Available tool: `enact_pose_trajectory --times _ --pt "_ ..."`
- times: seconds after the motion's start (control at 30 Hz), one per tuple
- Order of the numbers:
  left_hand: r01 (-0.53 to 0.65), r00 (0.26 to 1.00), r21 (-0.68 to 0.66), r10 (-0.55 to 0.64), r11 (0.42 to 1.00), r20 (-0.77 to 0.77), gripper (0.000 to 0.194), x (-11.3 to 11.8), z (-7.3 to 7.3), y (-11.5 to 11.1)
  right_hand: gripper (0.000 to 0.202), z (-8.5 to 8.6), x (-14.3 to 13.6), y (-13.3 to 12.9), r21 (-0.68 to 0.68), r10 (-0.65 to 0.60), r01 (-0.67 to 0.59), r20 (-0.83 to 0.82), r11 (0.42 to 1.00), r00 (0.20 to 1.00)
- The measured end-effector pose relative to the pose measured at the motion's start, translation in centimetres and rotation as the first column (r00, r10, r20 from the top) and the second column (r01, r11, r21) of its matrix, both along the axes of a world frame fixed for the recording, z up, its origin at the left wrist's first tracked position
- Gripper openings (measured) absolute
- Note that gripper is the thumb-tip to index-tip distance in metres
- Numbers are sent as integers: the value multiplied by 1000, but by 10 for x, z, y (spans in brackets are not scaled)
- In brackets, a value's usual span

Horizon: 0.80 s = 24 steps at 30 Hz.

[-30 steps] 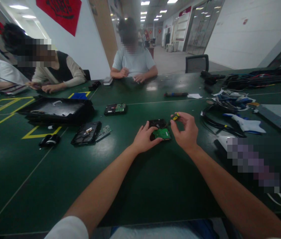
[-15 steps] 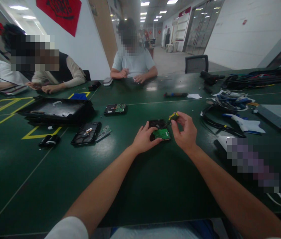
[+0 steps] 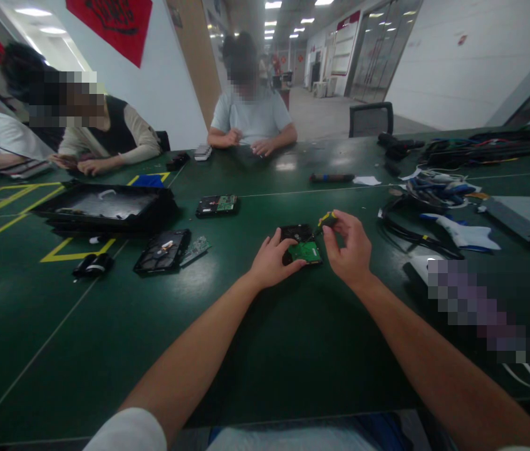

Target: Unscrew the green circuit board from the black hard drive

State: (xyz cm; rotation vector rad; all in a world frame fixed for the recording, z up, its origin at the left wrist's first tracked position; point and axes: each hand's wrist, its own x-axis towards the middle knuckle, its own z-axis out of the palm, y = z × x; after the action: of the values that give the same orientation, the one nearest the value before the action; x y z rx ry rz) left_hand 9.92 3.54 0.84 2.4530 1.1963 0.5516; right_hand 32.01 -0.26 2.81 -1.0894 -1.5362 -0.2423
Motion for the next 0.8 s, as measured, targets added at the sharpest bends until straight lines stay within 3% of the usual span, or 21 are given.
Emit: enact_pose_trajectory --times 0.8 --pt "-2 1000 5 2 1000 3 64 0 -1 0 45 -2 2 1 5 -10 10 24 1000 1000"
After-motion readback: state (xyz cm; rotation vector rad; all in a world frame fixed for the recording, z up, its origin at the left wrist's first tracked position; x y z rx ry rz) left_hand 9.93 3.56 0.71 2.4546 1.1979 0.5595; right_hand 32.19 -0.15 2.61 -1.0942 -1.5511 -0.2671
